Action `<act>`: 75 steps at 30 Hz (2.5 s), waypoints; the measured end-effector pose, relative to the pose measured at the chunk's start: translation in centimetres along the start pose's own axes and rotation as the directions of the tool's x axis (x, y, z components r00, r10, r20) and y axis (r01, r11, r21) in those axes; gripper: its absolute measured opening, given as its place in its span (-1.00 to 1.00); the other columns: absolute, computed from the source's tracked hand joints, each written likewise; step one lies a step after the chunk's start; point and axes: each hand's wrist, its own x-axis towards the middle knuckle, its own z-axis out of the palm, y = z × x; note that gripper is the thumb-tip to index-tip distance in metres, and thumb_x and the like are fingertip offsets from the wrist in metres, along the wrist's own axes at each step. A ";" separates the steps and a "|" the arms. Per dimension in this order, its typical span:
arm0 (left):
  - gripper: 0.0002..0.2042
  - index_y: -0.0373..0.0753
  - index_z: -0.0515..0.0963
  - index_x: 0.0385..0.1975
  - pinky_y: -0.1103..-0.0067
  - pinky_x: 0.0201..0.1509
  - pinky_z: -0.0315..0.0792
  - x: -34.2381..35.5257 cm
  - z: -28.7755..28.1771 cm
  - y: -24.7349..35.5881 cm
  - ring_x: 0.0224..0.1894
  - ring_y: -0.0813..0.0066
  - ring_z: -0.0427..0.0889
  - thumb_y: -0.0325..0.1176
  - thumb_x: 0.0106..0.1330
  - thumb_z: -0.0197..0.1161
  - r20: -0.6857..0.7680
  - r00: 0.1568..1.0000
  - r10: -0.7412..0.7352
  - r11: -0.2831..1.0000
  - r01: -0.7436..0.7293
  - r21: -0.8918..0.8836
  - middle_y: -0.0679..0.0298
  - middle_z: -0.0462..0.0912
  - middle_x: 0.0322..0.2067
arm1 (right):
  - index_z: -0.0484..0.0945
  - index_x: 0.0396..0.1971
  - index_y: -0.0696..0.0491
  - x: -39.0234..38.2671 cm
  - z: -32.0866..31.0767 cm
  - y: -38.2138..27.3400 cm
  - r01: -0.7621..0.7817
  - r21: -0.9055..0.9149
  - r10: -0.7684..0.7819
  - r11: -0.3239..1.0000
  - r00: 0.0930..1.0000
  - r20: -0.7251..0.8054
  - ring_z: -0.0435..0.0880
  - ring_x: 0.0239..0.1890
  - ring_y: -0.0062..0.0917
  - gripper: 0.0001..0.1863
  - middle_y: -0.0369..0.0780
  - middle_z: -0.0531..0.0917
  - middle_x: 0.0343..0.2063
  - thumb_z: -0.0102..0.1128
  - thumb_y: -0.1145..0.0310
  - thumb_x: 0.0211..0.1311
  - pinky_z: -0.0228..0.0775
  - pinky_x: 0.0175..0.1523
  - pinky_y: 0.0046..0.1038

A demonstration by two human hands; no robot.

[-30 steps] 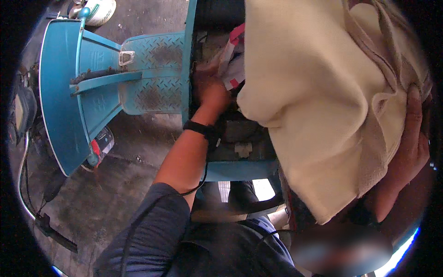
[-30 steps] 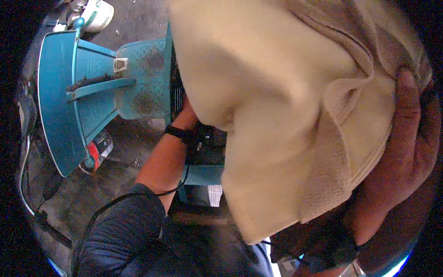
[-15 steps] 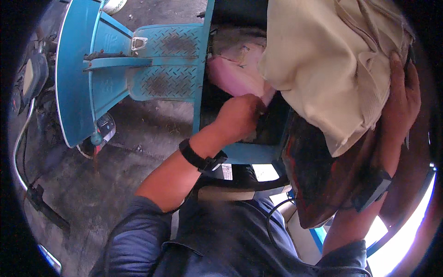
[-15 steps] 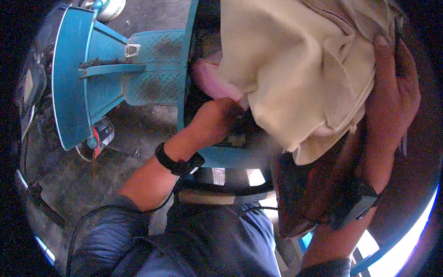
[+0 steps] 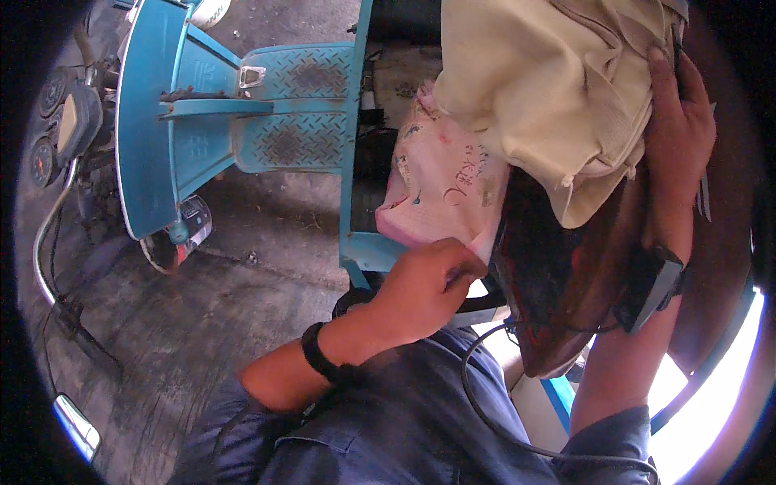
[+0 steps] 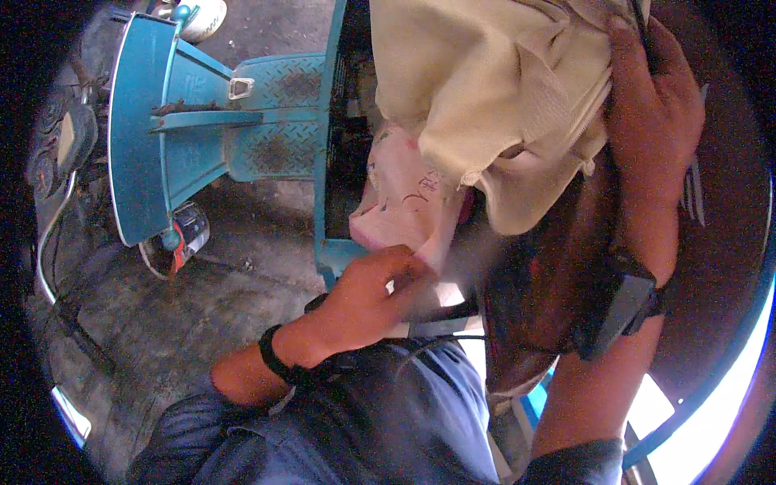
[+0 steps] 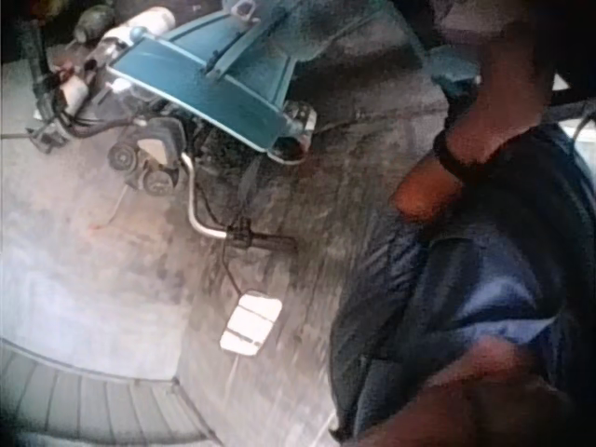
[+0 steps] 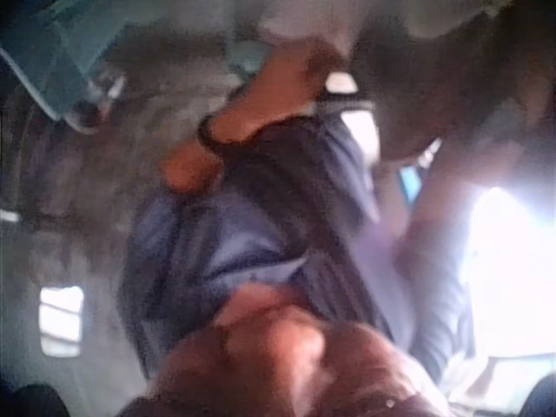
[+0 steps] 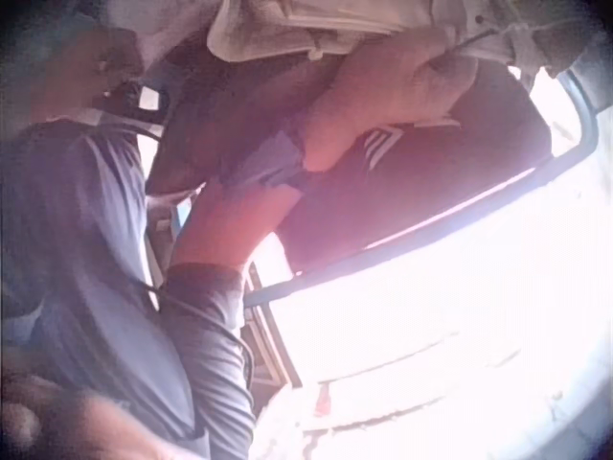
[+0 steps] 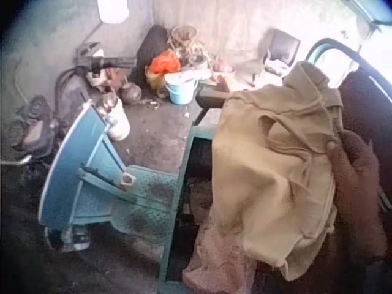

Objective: The person retrieves a multi-tool and an Allen key from a bag, walks to a scooter, and uses the Allen key to adjust the rear suspension spring. The person sits on the ground while performing the adjustment.

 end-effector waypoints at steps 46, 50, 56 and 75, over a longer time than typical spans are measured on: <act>-0.63 -0.27 0.58 0.08 0.26 0.06 0.57 20.9 -4.6 -16.0 0.01 -0.06 0.69 -0.48 0.24 0.17 -0.629 0.758 -0.175 0.978 0.208 -0.021 -0.08 0.70 -0.03 | 0.53 0.13 0.24 -3.0 0.4 -4.2 -0.328 -0.039 0.320 0.944 0.936 -0.145 0.57 0.04 -0.42 -0.61 -0.15 0.66 0.01 0.21 0.31 0.45 0.39 0.21 -0.36; -0.55 -0.22 0.47 0.25 0.36 0.21 0.50 28.2 -5.9 -26.2 0.18 0.09 0.62 -0.44 0.33 0.14 -0.779 0.442 -0.445 0.890 0.311 -0.332 -0.01 0.59 0.20 | 0.38 0.33 0.21 -4.6 -0.3 -3.0 -0.449 0.063 0.450 0.891 0.860 -0.239 0.49 0.24 -0.37 -0.46 -0.09 0.53 0.25 0.13 0.22 0.49 0.29 0.35 -0.29; -0.63 -0.21 0.50 0.20 0.40 0.20 0.48 34.5 -5.5 -38.4 0.11 0.21 0.59 -0.30 0.44 0.11 -0.612 0.287 -0.737 0.667 0.159 -0.728 0.09 0.58 0.16 | 0.37 0.33 0.20 -5.6 0.8 -2.9 -0.454 0.156 0.478 0.877 0.851 -0.217 0.48 0.24 -0.37 -0.46 -0.09 0.52 0.25 0.13 0.22 0.49 0.29 0.35 -0.28; -0.62 -0.30 0.61 0.03 0.29 0.04 0.56 32.1 -8.7 -35.7 -0.07 0.15 0.64 -0.12 0.46 0.11 -0.160 0.656 -0.738 0.262 0.059 -0.963 0.07 0.67 -0.05 | 0.33 0.35 0.16 -6.0 1.7 -2.4 -0.454 0.196 0.483 0.870 0.864 -0.143 0.48 0.24 -0.36 -0.45 -0.07 0.50 0.26 0.13 0.22 0.48 0.29 0.34 -0.26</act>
